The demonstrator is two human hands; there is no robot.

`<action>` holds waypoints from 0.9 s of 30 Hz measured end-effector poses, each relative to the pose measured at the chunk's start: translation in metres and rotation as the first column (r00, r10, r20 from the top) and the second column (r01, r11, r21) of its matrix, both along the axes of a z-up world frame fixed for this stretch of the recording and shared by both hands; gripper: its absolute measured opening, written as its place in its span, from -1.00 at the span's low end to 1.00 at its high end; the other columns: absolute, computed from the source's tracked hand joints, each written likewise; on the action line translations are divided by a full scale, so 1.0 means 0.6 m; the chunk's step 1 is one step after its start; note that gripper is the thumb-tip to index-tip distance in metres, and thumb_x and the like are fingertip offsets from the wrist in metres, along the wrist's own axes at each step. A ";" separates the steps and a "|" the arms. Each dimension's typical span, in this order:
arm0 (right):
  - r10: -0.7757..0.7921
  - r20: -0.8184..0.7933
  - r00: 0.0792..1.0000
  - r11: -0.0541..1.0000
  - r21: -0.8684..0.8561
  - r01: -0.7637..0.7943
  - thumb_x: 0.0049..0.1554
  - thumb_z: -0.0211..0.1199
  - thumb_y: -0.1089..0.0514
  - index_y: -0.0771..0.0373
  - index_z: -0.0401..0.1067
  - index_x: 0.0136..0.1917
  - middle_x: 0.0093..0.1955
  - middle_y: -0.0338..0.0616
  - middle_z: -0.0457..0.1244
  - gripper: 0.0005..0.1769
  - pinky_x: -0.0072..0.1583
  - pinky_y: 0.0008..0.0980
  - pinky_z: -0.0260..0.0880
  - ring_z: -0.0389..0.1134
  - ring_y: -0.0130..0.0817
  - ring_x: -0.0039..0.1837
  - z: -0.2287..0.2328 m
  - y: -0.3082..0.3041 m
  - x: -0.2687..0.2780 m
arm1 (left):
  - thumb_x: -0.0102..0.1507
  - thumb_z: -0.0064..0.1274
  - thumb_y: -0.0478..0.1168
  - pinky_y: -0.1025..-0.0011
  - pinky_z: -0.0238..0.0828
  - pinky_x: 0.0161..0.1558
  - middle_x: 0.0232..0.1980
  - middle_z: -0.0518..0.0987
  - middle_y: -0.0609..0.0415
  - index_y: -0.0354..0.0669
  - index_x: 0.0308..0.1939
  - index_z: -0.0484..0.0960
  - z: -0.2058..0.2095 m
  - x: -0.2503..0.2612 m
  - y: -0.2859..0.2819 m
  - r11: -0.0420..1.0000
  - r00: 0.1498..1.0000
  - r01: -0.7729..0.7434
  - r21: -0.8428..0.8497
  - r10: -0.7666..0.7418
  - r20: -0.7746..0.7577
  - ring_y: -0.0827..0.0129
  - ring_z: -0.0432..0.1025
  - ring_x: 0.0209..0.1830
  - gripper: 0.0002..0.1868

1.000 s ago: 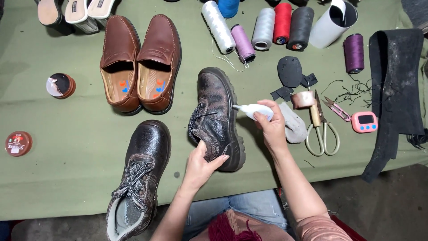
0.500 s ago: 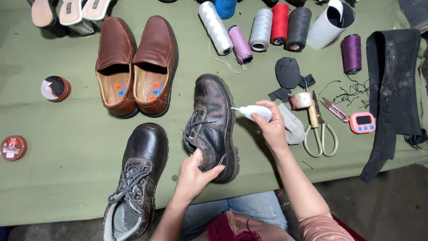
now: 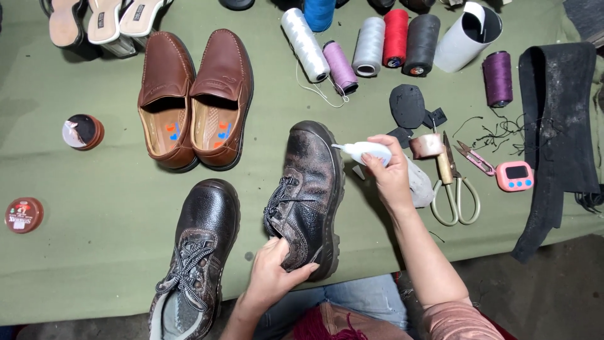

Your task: The person cleans a dark brown leather boot by applying a liquid from a white bottle and scrubbing the surface with a brush and a cloth. They rotate the boot to clean different sides, including the toe, sides, and heel, while other shoes and tools are visible on the green work surface.

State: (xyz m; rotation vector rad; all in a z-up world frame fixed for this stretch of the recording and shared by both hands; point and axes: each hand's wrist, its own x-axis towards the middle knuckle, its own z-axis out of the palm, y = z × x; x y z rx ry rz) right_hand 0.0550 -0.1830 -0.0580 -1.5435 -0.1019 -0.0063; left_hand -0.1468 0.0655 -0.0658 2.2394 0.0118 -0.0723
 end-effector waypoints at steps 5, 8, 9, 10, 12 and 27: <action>0.015 0.088 0.996 0.994 -0.109 -0.005 0.17 0.37 0.14 0.14 0.38 0.19 0.13 -0.28 0.25 -0.66 0.04 -0.61 0.25 0.25 -0.56 0.01 0.019 -0.003 0.001 | 0.06 0.43 0.16 0.27 0.24 -0.35 -0.51 0.38 0.12 -0.10 -0.53 0.28 0.014 0.005 -0.004 0.998 0.988 0.069 -0.002 -0.068 0.136 0.26 0.30 -0.42 -0.37; -0.038 0.113 0.993 0.992 -0.113 0.051 0.15 0.34 0.13 0.17 0.39 0.18 0.12 -0.24 0.26 -0.66 0.04 -0.59 0.23 0.24 -0.53 0.01 0.025 -0.004 0.009 | 0.12 0.38 0.12 0.26 0.19 -0.37 -0.54 0.33 0.10 -0.10 -0.52 0.25 0.018 0.005 -0.005 0.993 0.967 0.120 -0.012 -0.114 0.227 0.23 0.27 -0.44 -0.39; -0.036 0.114 0.993 0.992 -0.113 0.048 0.15 0.34 0.13 0.17 0.39 0.18 0.12 -0.24 0.26 -0.66 0.04 -0.59 0.23 0.24 -0.53 0.01 0.028 -0.003 0.010 | 0.12 0.38 0.12 0.26 0.19 -0.37 -0.54 0.33 0.10 -0.10 -0.52 0.25 0.021 0.005 -0.007 0.993 0.967 0.118 -0.012 -0.112 0.228 0.23 0.27 -0.44 -0.39; -0.022 0.127 0.992 0.991 -0.131 0.038 0.16 0.35 0.13 0.16 0.39 0.18 0.13 -0.25 0.25 -0.67 0.05 -0.59 0.23 0.24 -0.53 0.02 0.032 -0.003 0.011 | 0.13 0.38 0.11 0.26 0.21 -0.37 -0.55 0.35 0.10 -0.10 -0.51 0.25 0.023 0.005 -0.008 0.992 0.956 0.130 -0.001 -0.125 0.267 0.22 0.27 -0.47 -0.40; -0.008 0.138 0.990 0.988 -0.151 0.029 0.17 0.36 0.13 0.15 0.39 0.18 0.15 -0.26 0.24 -0.68 0.07 -0.58 0.23 0.23 -0.54 0.03 0.036 -0.004 0.013 | 0.14 0.38 0.10 0.26 0.22 -0.38 -0.56 0.37 0.10 -0.10 -0.50 0.26 0.026 0.003 -0.013 0.990 0.943 0.142 0.008 -0.138 0.304 0.20 0.27 -0.50 -0.42; 0.029 0.159 0.987 0.991 -0.133 -0.008 0.16 0.38 0.08 0.12 0.43 0.16 0.14 -0.29 0.26 -0.68 0.03 -0.62 0.20 0.23 -0.59 -0.02 0.049 -0.015 0.016 | 0.22 0.33 0.05 0.31 0.18 -0.33 -0.60 0.26 0.12 -0.10 -0.51 0.20 0.044 0.002 -0.029 0.984 0.899 0.171 0.050 -0.176 0.400 0.20 0.15 -0.60 -0.41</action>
